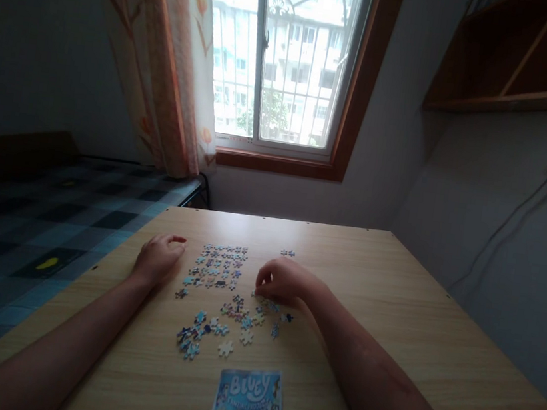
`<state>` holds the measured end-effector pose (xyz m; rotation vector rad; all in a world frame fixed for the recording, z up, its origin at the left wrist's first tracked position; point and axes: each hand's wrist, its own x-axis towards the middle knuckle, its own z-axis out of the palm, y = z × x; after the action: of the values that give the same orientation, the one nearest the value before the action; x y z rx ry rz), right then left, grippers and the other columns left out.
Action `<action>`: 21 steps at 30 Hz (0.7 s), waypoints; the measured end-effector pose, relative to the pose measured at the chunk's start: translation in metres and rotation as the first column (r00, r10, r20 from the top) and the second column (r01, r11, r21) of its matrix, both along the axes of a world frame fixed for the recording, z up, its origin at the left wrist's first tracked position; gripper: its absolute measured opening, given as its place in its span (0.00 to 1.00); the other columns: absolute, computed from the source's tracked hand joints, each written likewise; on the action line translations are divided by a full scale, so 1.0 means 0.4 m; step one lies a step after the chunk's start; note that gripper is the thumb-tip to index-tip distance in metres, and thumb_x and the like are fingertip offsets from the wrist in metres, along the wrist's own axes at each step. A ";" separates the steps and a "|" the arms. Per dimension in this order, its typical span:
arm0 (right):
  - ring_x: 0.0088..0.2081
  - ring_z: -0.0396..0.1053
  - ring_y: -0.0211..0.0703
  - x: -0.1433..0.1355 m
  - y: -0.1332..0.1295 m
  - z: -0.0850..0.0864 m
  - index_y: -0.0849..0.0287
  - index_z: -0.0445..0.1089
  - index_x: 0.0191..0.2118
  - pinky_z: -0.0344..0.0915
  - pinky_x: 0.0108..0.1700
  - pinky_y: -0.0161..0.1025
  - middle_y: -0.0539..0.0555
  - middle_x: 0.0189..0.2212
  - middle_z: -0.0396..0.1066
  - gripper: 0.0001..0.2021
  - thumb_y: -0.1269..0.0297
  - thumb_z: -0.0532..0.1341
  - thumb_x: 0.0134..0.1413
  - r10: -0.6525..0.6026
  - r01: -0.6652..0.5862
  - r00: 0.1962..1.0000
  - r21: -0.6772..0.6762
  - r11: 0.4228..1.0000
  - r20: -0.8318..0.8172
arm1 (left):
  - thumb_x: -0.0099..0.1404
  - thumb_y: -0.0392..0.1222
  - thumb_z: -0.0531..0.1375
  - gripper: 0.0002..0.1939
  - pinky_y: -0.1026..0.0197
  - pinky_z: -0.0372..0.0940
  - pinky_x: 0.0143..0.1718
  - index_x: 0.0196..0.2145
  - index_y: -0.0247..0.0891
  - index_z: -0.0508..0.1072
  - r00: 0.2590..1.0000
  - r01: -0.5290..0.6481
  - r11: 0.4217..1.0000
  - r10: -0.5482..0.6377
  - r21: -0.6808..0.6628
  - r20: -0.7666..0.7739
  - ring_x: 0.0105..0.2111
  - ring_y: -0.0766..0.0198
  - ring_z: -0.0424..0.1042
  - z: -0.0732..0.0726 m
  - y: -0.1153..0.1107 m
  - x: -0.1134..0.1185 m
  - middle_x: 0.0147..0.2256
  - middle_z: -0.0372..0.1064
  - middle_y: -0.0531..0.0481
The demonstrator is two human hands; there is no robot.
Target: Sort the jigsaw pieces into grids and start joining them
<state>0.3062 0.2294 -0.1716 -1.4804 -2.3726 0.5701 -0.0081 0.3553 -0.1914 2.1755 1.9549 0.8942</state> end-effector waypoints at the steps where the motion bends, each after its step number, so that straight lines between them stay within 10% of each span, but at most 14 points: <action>1: 0.31 0.69 0.35 0.006 0.001 0.002 0.55 0.81 0.34 0.59 0.34 0.30 0.49 0.29 0.75 0.07 0.61 0.68 0.49 -0.035 0.034 0.999 0.028 0.999 0.023 | 0.59 0.45 0.54 0.16 0.51 0.61 0.58 0.40 0.40 0.77 1.000 0.003 1.000 -0.003 0.001 -0.001 0.51 0.48 0.69 0.000 0.000 0.000 0.47 0.73 0.41; 10: 0.31 0.72 0.40 0.138 0.013 0.008 0.51 0.81 0.31 0.61 0.35 0.33 0.51 0.30 0.78 0.10 0.71 0.63 0.47 -0.269 0.255 0.957 0.127 0.958 0.105 | 0.60 0.46 0.54 0.15 0.51 0.60 0.58 0.40 0.41 0.77 1.000 0.008 1.000 -0.008 -0.005 -0.004 0.52 0.49 0.68 -0.004 0.002 -0.002 0.47 0.73 0.42; 21: 0.31 0.73 0.43 0.235 0.001 0.019 0.51 0.81 0.32 0.61 0.32 0.34 0.52 0.31 0.79 0.06 0.58 0.67 0.48 -0.399 0.391 0.914 0.112 0.914 0.069 | 0.60 0.46 0.54 0.15 0.51 0.60 0.57 0.40 0.41 0.77 1.000 0.020 1.000 -0.020 -0.003 -0.006 0.51 0.49 0.69 -0.007 0.006 -0.005 0.48 0.73 0.43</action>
<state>0.4004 0.2296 -0.1641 -1.9066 -2.0380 0.2886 -0.0102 0.3576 -0.1944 2.1944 1.9318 0.8824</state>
